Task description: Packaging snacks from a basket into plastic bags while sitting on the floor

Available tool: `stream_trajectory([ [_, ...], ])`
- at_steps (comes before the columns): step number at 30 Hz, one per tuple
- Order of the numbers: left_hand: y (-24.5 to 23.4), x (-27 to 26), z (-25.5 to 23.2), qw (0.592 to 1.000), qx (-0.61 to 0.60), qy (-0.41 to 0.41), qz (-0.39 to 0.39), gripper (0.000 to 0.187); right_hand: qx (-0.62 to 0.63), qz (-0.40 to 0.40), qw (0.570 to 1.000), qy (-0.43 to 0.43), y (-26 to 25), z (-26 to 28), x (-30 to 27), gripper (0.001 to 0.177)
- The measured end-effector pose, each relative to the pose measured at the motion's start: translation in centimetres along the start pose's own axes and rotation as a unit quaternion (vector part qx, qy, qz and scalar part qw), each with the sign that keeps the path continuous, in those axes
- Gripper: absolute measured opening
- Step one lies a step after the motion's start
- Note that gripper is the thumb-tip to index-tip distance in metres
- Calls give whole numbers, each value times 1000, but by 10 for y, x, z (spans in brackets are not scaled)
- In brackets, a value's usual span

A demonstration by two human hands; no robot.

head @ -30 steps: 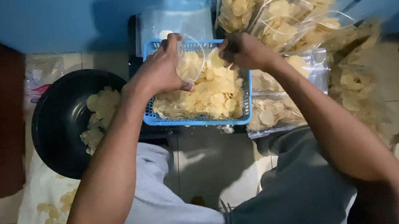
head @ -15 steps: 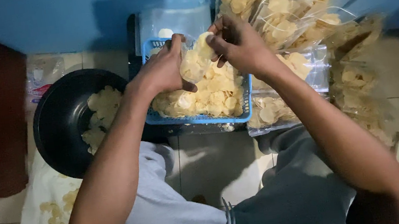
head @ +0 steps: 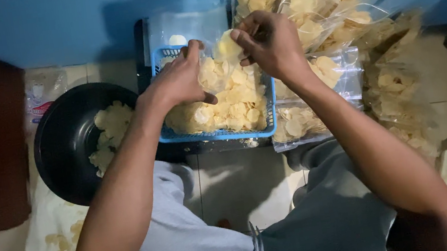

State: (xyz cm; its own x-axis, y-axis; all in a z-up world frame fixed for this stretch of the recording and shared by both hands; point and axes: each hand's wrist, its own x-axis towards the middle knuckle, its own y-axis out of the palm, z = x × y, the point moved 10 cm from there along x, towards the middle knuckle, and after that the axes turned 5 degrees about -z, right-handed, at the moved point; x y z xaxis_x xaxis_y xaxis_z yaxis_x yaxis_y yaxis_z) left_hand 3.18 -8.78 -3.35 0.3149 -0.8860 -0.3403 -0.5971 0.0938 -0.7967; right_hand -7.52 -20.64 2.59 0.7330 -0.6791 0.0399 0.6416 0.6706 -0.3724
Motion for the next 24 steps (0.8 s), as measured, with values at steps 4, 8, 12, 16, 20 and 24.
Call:
stream_trajectory([
  [4, 6, 9, 5, 999, 6, 21, -27, 104, -46, -40, 998, 3, -7, -3, 3, 14],
  [8, -5, -7, -11, 999, 10, -25, 17, 101, -67, -45, 997, -2, -6, 3, 1, 16],
  [12, 0, 3, -4, 1000, 19, -7, 4, 93, -76, -37, 995, -44, -5, 15, -1, 18],
  [16, 0, 3, -2, 1000, 1, -19, 3, 102, -84, -36, 996, -8, -4, 7, -1, 15],
  [20, -2, -3, -8, 999, 11, -25, 25, 96, -91, -9, 994, 52, 3, 1, -3, 11],
  [24, -3, -6, -10, 999, -12, -33, 31, 104, -59, 8, 998, 32, 8, -2, -2, 17],
])
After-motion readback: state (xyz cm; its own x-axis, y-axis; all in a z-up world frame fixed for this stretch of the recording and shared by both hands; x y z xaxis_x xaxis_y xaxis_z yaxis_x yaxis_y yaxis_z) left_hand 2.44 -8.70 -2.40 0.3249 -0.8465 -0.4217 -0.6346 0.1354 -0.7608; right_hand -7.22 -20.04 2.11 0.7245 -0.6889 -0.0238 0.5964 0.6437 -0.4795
